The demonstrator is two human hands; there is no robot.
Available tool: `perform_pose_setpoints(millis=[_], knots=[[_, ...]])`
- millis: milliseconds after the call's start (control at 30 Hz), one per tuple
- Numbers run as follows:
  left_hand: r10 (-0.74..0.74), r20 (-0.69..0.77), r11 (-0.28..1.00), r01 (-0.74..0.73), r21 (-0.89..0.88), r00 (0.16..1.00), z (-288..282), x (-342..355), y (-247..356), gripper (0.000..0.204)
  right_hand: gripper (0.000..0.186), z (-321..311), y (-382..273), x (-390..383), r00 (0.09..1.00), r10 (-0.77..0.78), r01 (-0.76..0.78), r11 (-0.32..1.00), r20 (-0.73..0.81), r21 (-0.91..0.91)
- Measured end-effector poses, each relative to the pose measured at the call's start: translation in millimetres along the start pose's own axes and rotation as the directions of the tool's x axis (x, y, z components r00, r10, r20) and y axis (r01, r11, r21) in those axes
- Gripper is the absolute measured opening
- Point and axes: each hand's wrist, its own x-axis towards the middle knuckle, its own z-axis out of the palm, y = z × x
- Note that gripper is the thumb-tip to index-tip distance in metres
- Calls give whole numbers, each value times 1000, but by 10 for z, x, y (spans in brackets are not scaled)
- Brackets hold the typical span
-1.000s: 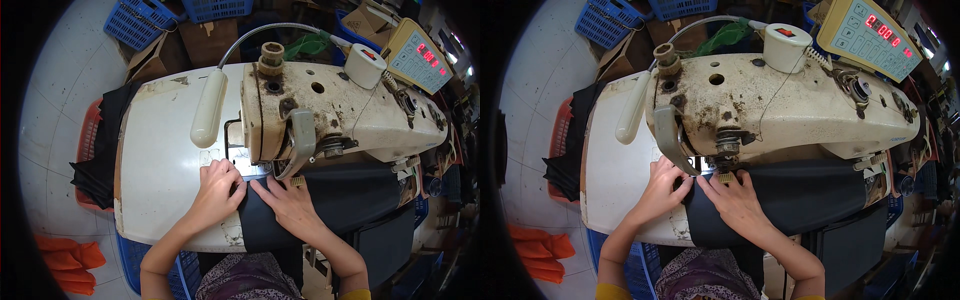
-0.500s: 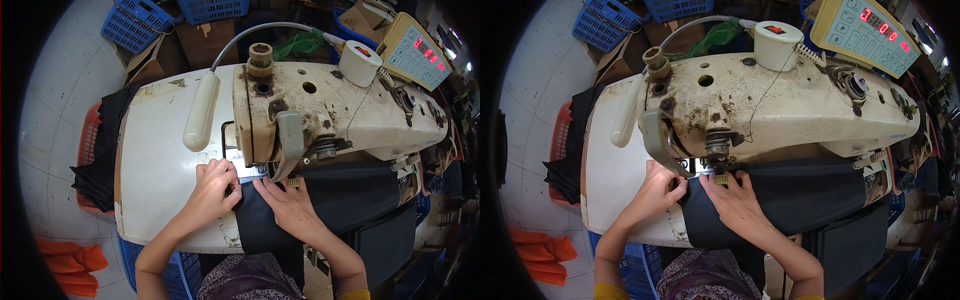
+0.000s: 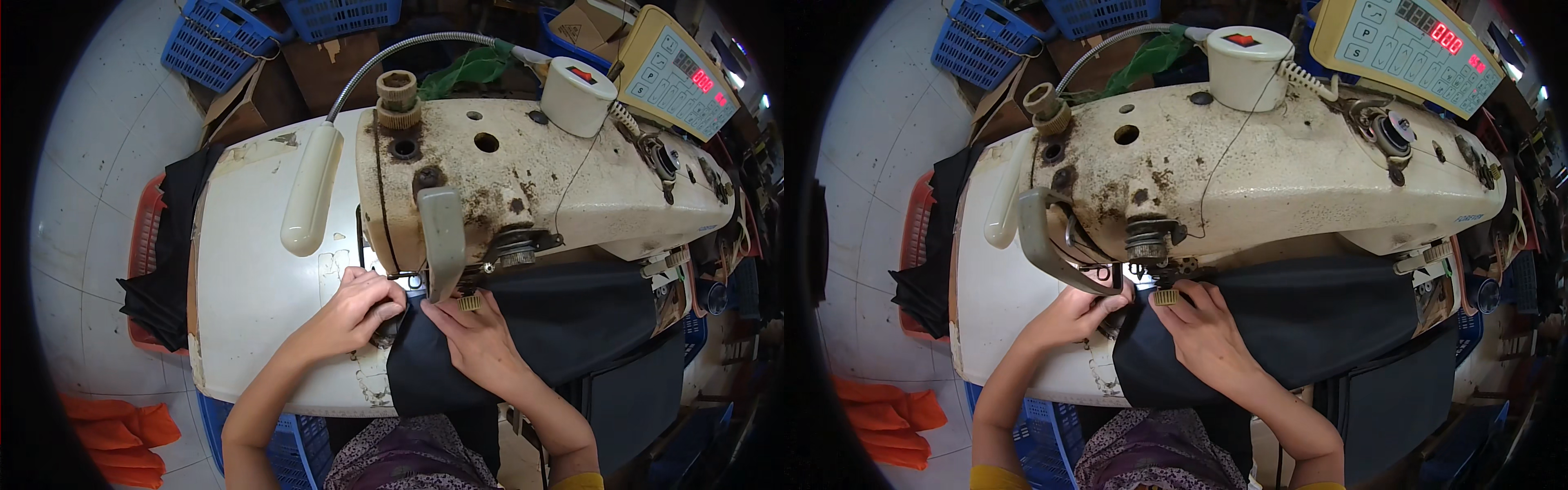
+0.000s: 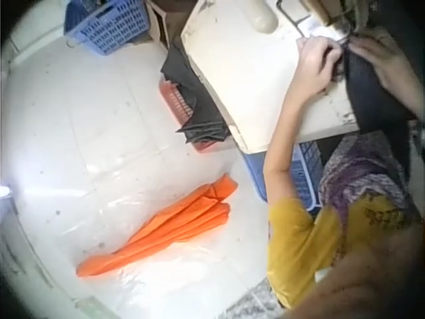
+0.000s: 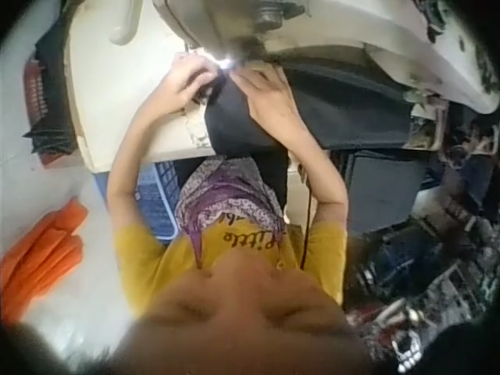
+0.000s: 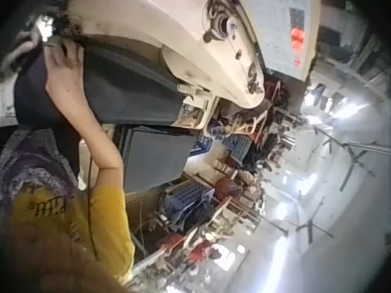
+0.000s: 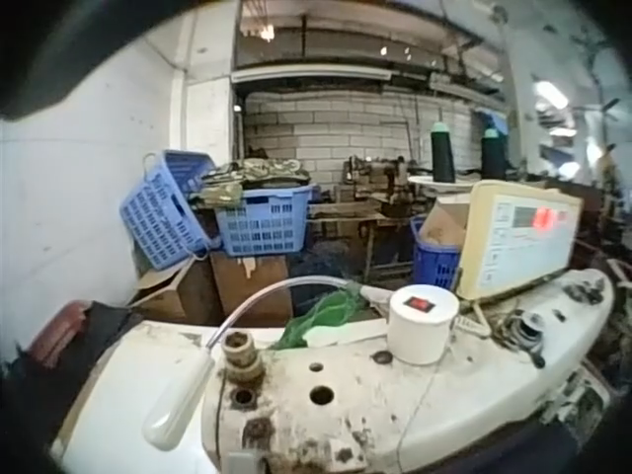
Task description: Sewing pieces of black material using an industrial sewing machine.
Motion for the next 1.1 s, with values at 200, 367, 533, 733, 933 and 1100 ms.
perform_pose_setpoints(millis=[200,367,533,733,933,1100], knots=[[-21,-96,1000,22,11,995,110,19,34,8,48,-42,-30,41,999,-3,3,1000,-51,11],[-123,-206,984,146,101,971,186,55,101,10,46,-51,-15,34,998,3,0,999,-58,51],[-254,-194,946,285,152,948,175,90,189,16,49,-43,-2,16,998,-11,13,1000,-57,26],[-233,-215,943,274,188,948,178,120,316,18,55,-80,-57,39,1000,-23,24,998,18,-63],[110,-436,888,109,448,893,358,-159,406,27,56,-87,-87,37,994,-21,39,984,108,-173],[138,-287,890,8,455,948,639,-388,449,40,56,-107,-98,32,995,-22,40,980,93,-196]])
